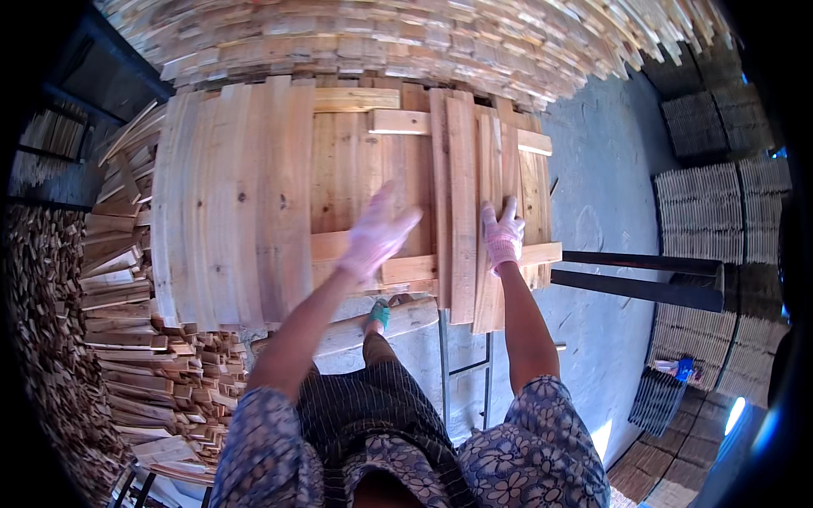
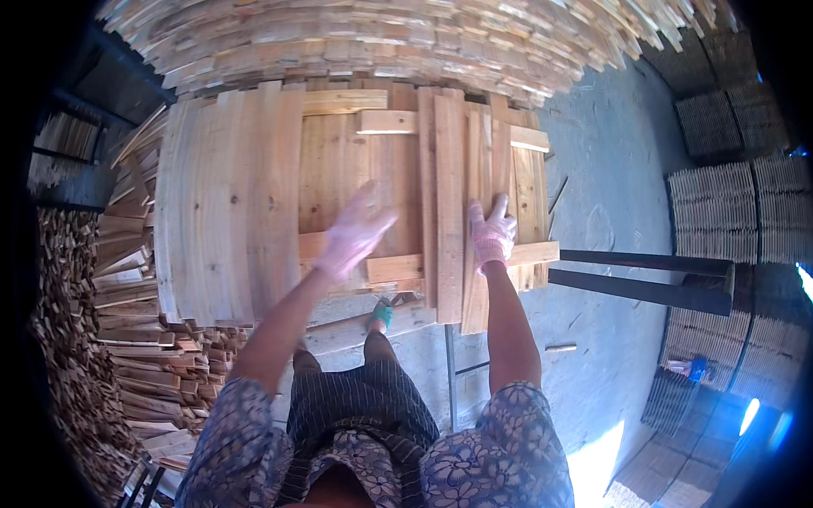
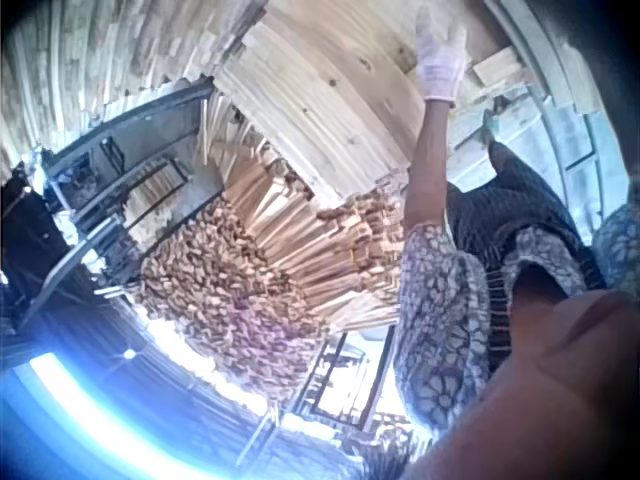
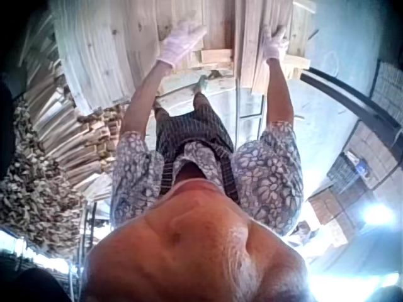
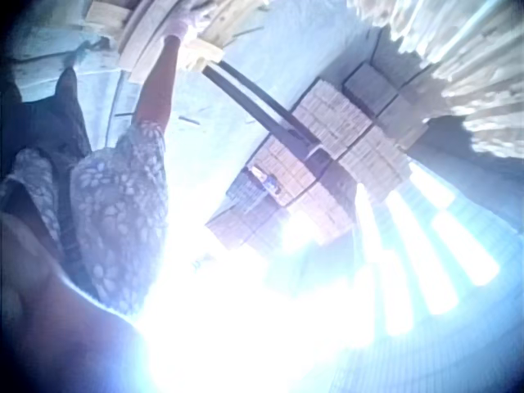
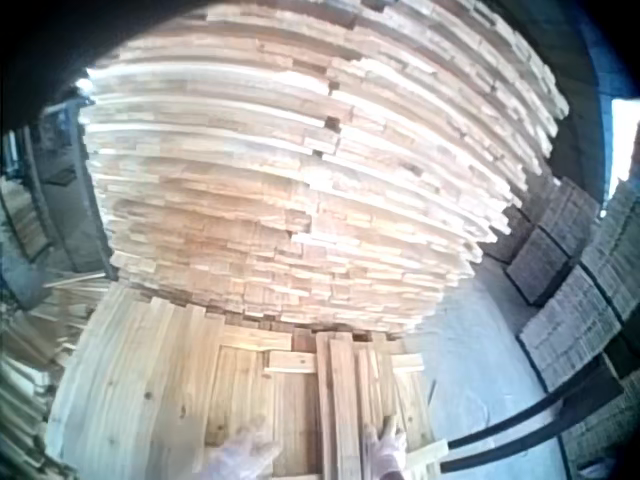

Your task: The person repeatedly picks up stacks of wooden planks from a pile and places them onto a wooden pallet. They wear pink gloves and handle the wood with both hands, arranging the planks in layers on the pallet.

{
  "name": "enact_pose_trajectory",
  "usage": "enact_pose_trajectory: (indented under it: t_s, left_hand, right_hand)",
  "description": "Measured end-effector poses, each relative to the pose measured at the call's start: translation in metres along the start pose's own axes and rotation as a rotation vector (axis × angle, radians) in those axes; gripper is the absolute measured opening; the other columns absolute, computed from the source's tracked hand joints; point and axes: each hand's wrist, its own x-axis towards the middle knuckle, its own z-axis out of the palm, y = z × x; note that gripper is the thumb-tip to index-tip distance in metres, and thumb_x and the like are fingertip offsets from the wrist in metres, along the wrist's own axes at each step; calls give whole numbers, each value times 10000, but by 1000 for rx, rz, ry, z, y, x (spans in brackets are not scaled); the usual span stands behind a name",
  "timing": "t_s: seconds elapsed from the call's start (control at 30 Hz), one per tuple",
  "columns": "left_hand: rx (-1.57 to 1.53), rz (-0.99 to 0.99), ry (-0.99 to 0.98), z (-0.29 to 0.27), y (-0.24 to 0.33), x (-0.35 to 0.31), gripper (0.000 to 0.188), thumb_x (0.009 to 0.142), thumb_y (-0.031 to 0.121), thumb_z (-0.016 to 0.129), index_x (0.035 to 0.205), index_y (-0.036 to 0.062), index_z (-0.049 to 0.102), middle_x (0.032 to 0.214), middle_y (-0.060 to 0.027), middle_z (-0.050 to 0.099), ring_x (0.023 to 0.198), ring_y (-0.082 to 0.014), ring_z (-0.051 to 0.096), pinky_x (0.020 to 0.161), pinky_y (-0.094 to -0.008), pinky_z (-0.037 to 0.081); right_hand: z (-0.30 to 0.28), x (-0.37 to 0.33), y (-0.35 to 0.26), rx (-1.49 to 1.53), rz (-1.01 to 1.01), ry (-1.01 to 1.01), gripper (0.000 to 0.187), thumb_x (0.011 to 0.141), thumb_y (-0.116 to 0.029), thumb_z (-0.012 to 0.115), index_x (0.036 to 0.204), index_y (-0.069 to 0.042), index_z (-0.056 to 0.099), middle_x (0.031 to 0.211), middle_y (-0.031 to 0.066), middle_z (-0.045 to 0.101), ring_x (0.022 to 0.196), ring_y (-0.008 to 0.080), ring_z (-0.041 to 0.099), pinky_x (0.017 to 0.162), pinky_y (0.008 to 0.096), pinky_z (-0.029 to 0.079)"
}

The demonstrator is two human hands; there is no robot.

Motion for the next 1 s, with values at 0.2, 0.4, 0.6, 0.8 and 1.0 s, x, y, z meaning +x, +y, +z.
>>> enact_pose_trajectory:
  t_s: [0.2, 0.4, 0.6, 0.8, 1.0]
  left_hand:
    - [-287, -595, -96, 113, 132, 53, 1125, 811, 407, 790, 1587, 39, 64, 1402, -385, 392, 1192, -515, 550, 971, -512, 514]
    - [-370, -463, 101, 111, 95, 60, 1052, 853, 322, 779, 1575, -35, 103, 1434, -345, 413, 1331, -442, 480, 1090, -456, 445]
    - [-902, -510, -51, 117, 24, 60, 1097, 870, 216, 801, 1610, 25, 14, 1575, -254, 333, 1398, -322, 436, 1153, -373, 385]
    - [-1040, -433, 3, 115, 77, 60, 1106, 840, 136, 818, 1622, 59, 40, 1505, -246, 449, 1342, -326, 507, 1143, -380, 396]
    - [-609, -410, 43, 61, 22, 46, 1121, 805, 271, 846, 1620, 77, 101, 1464, -259, 493, 1342, -350, 518, 1113, -406, 412]
  right_hand:
    - [-30, 11, 4, 34, -107, -157, 647, 940, -608, 561, 1488, -315, 380, 1345, 291, 485, 1265, 500, 513, 1009, 567, 461]
    - [-10, 44, -7, -29, -317, -183, 588, 961, -550, 573, 1502, -369, 433, 1465, 256, 410, 1362, 469, 437, 1087, 530, 422]
    - [5, 84, 19, 836, -271, -471, 678, 953, -337, 616, 1527, -48, 400, 1327, 179, 602, 1274, 263, 546, 1027, 369, 450]
    - [15, 92, 9, 663, -253, -465, 454, 961, -272, 616, 1343, -36, 548, 1153, 88, 659, 1015, 203, 599, 896, 352, 478]
    - [43, 42, -34, 873, -279, -532, 410, 980, -232, 609, 1334, -34, 552, 1137, 67, 651, 998, 160, 588, 854, 306, 485]
